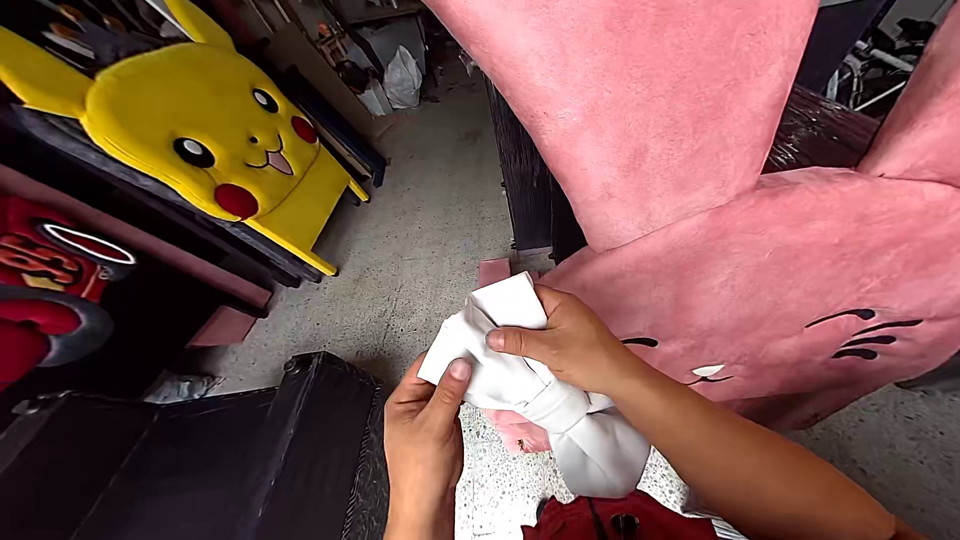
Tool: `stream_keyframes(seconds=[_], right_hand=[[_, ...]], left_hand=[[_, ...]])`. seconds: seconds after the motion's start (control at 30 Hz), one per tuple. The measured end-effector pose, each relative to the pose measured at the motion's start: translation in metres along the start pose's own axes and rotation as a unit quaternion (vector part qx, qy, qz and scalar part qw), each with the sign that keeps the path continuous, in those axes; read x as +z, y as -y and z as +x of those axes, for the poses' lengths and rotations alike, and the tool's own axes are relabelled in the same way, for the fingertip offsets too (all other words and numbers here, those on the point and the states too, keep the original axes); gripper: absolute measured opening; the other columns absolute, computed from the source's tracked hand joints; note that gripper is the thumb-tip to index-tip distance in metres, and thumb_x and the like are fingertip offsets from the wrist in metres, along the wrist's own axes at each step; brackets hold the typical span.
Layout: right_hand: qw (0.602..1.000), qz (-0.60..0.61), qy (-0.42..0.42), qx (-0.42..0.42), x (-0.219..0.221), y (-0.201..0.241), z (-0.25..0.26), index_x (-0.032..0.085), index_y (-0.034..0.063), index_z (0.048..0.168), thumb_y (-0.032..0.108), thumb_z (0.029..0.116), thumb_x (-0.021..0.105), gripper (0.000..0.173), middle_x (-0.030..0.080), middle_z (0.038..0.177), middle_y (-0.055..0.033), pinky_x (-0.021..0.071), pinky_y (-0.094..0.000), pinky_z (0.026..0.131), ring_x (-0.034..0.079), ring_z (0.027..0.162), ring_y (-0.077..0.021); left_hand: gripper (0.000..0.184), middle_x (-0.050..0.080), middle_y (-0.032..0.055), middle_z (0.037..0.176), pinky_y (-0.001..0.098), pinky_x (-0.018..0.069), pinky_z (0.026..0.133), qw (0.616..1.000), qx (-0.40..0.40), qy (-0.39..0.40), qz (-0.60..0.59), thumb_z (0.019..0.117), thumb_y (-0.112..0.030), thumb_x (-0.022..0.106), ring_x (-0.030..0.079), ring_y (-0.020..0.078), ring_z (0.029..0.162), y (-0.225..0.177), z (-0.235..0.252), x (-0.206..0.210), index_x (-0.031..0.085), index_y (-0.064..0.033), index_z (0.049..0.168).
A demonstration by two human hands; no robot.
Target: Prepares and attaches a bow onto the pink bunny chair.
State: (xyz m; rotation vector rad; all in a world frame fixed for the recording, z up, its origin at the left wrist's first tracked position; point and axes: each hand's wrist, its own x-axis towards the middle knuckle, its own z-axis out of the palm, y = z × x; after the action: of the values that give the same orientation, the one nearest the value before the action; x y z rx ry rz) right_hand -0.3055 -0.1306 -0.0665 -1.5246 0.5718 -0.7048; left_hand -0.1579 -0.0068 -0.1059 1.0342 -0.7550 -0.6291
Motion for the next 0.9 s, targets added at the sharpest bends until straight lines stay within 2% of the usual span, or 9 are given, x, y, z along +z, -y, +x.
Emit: stream_keyframes(seconds=[0.07, 0.13, 0.2, 0.3, 0.37, 0.53, 0.63, 0.73, 0.9], right_hand=[[1.000, -0.012, 0.006, -0.007, 0.000, 0.001, -0.001, 0.065, 0.0120, 0.122, 0.027, 0.0864, 0.085, 0.043, 0.075, 0.097, -0.0027, 0.0641, -0.0337, 0.076, 0.073, 0.086, -0.0129], [0.998, -0.056, 0.007, -0.021, -0.003, 0.003, 0.000, 0.064, 0.0148, 0.123, 0.035, 0.0783, 0.091, 0.056, 0.075, 0.096, -0.0004, 0.0643, -0.0322, 0.073, 0.073, 0.084, -0.0103], [0.998, -0.058, -0.004, -0.033, -0.008, 0.007, 0.003, 0.068, 0.0143, 0.119, 0.032, 0.0790, 0.090, 0.049, 0.076, 0.093, 0.0002, 0.0642, -0.0316, 0.072, 0.073, 0.082, -0.0097], [0.997, 0.058, -0.045, -0.038, -0.012, 0.010, 0.009, 0.072, 0.0070, 0.112, 0.016, 0.0862, 0.084, 0.030, 0.076, 0.093, -0.0082, 0.0647, -0.0378, 0.073, 0.074, 0.081, -0.0178], [0.995, 0.071, -0.051, -0.041, -0.013, 0.009, 0.011, 0.071, 0.0077, 0.113, 0.016, 0.0878, 0.083, 0.028, 0.076, 0.094, -0.0082, 0.0650, -0.0379, 0.073, 0.075, 0.082, -0.0185], [0.999, 0.018, -0.014, -0.032, -0.021, 0.014, 0.015, 0.072, 0.0101, 0.114, 0.023, 0.0856, 0.085, 0.034, 0.076, 0.092, -0.0052, 0.0647, -0.0360, 0.072, 0.074, 0.080, -0.0155], [1.000, -0.002, -0.005, -0.022, -0.018, 0.016, 0.018, 0.074, 0.0111, 0.111, 0.028, 0.0871, 0.084, 0.031, 0.077, 0.089, -0.0040, 0.0644, -0.0354, 0.069, 0.074, 0.077, -0.0146], [0.995, 0.096, -0.031, -0.019, -0.018, 0.012, 0.023, 0.074, 0.0062, 0.109, 0.027, 0.0952, 0.075, 0.025, 0.076, 0.090, -0.0090, 0.0631, -0.0367, 0.073, 0.073, 0.079, -0.0168], [0.981, 0.180, -0.073, 0.001, -0.018, 0.006, 0.033, 0.071, 0.0007, 0.109, 0.021, 0.0976, 0.072, 0.023, 0.075, 0.095, -0.0130, 0.0626, -0.0380, 0.081, 0.074, 0.087, -0.0190]], left_hand=[[0.012, 0.075, 0.0123, 0.086, 0.0323, 0.0639, 0.069, 1.000, -0.006, -0.028, 0.006, 0.0940, -0.006, 0.066, 0.074, 0.0165, 0.074, -0.010, 0.001, 0.011, 0.075, -0.0025, 0.100], [0.014, 0.074, 0.0136, 0.084, 0.0325, 0.0640, 0.067, 0.999, -0.018, -0.027, -0.011, 0.0946, -0.002, 0.061, 0.074, 0.0167, 0.072, -0.012, 0.002, 0.016, 0.074, -0.0011, 0.099], [0.013, 0.075, 0.0157, 0.089, 0.0350, 0.0649, 0.067, 0.998, -0.014, -0.012, -0.062, 0.0964, -0.003, 0.062, 0.075, 0.0188, 0.073, -0.008, 0.001, 0.016, 0.073, -0.0011, 0.104], [0.014, 0.074, 0.0182, 0.096, 0.0399, 0.0657, 0.071, 0.983, 0.008, 0.001, -0.185, 0.0980, -0.009, 0.066, 0.076, 0.0230, 0.079, 0.010, -0.004, 0.017, 0.070, -0.0024, 0.110], [0.016, 0.073, 0.0198, 0.099, 0.0426, 0.0656, 0.073, 0.978, 0.011, 0.009, -0.209, 0.0983, -0.010, 0.067, 0.076, 0.0255, 0.081, 0.018, -0.004, 0.017, 0.068, -0.0026, 0.112], [0.030, 0.073, 0.0120, 0.103, 0.0334, 0.0640, 0.077, 0.998, 0.019, 0.063, 0.009, 0.0938, -0.025, 0.074, 0.074, 0.0174, 0.087, -0.008, 0.016, 0.001, 0.070, -0.0091, 0.120], [0.030, 0.075, 0.0121, 0.100, 0.0315, 0.0638, 0.075, 0.990, 0.036, 0.085, 0.109, 0.0897, -0.021, 0.078, 0.074, 0.0178, 0.084, -0.026, 0.028, 0.004, 0.075, -0.0085, 0.117], [0.010, 0.074, 0.0101, 0.084, 0.0292, 0.0630, 0.066, 0.991, 0.055, 0.054, 0.105, 0.0935, -0.015, 0.073, 0.072, 0.0141, 0.070, -0.025, 0.031, 0.007, 0.078, -0.0073, 0.098], [0.010, 0.074, 0.0097, 0.084, 0.0293, 0.0630, 0.067, 0.997, 0.023, 0.039, 0.062, 0.0946, -0.015, 0.072, 0.072, 0.0130, 0.071, -0.014, 0.034, 0.006, 0.076, -0.0066, 0.097]])
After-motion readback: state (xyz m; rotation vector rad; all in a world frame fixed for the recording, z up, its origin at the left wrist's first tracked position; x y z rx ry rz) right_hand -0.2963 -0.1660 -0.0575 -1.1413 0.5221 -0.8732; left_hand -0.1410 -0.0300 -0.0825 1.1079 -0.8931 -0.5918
